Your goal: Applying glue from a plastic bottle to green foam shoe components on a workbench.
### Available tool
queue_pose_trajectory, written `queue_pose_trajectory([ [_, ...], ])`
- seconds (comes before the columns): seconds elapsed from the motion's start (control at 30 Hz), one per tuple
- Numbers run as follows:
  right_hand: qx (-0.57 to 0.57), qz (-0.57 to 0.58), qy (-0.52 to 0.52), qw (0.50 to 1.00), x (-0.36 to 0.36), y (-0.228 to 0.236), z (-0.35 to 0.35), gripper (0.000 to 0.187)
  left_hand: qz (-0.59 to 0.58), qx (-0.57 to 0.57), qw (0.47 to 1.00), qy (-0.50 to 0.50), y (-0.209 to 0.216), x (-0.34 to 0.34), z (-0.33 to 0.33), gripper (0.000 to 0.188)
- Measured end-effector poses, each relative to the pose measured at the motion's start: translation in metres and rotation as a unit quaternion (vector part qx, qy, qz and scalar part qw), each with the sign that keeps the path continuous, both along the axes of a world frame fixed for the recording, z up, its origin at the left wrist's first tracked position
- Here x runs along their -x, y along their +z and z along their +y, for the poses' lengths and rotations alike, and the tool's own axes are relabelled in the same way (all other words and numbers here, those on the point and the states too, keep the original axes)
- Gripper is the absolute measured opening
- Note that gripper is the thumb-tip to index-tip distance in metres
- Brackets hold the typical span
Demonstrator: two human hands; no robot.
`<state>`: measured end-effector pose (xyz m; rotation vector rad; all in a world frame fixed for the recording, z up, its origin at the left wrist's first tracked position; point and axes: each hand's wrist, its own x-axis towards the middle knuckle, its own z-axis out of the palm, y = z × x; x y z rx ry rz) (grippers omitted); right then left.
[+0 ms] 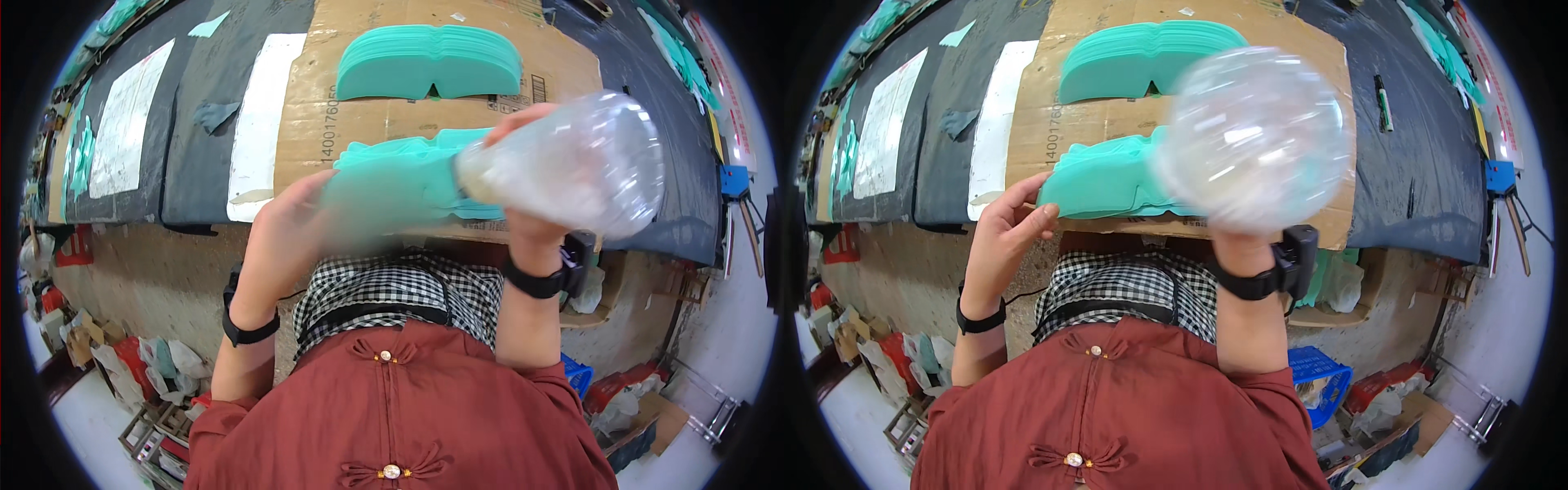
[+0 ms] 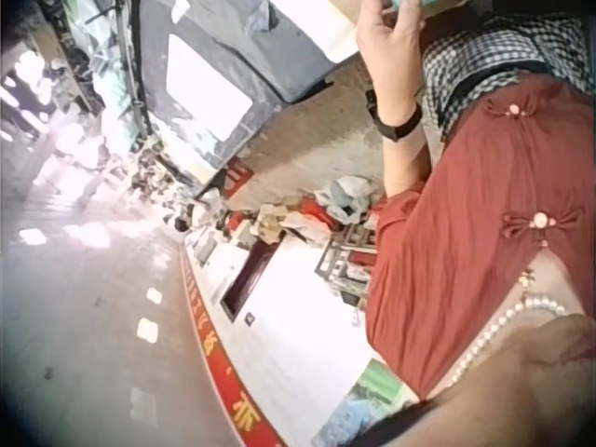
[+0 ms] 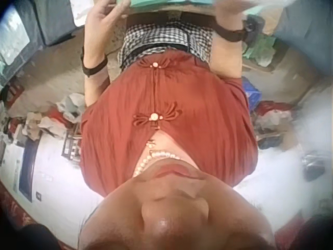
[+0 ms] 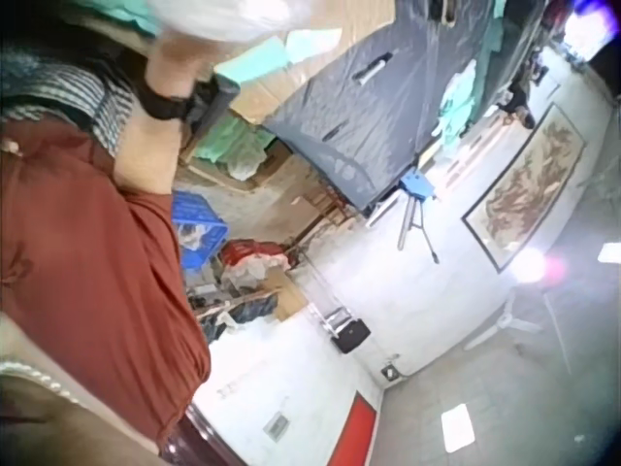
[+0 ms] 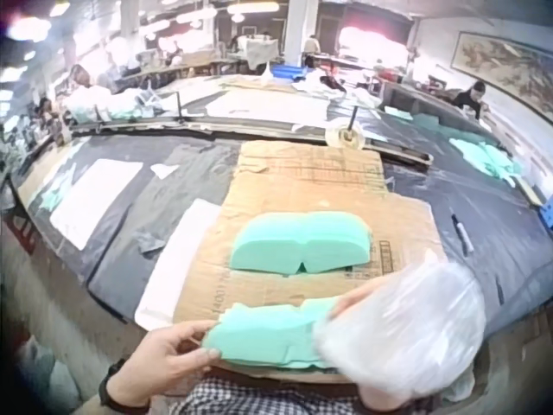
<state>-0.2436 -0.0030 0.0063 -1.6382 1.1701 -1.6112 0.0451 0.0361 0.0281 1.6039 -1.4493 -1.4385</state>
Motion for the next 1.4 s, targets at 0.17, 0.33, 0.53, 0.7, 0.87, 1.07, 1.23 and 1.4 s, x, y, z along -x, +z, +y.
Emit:
queue_pose_trajectory([
  [0.17,-0.040,-0.199,-0.005,0.979,-0.036,-0.039,-0.018,0.063,0.218,-0.050,0.971,0.087,-0.010,-0.010,0.001,0.046],
  [0.33,-0.086,-0.399,0.150,0.901,-0.019,-0.037,-0.021,0.071,0.210,-0.053,0.973,0.081,-0.007,-0.018,0.001,0.045],
  [0.53,0.042,-0.140,-0.025,0.989,0.026,0.029,-0.012,0.043,0.277,-0.113,0.948,0.105,-0.007,-0.023,0.002,0.047],
  [0.7,0.056,-0.099,0.038,0.993,-0.019,0.026,-0.013,0.045,0.327,-0.132,0.930,0.106,-0.003,-0.026,-0.001,0.051],
  [0.87,-0.013,-0.276,0.290,0.916,-0.083,0.004,-0.034,0.053,0.352,-0.127,0.920,0.114,-0.005,-0.031,0.000,0.053],
  [1.07,-0.292,-0.445,0.381,0.756,-0.107,0.023,-0.003,0.070,0.397,-0.129,0.898,0.138,-0.005,-0.033,0.003,0.058],
  [1.23,-0.079,-0.246,0.245,0.934,-0.088,0.023,-0.003,0.055,0.384,-0.161,0.901,0.121,-0.004,-0.034,0.001,0.060],
  [1.4,-0.062,-0.271,0.292,0.915,-0.120,0.011,-0.024,0.049,0.397,-0.169,0.894,0.126,-0.011,-0.039,0.000,0.061],
])
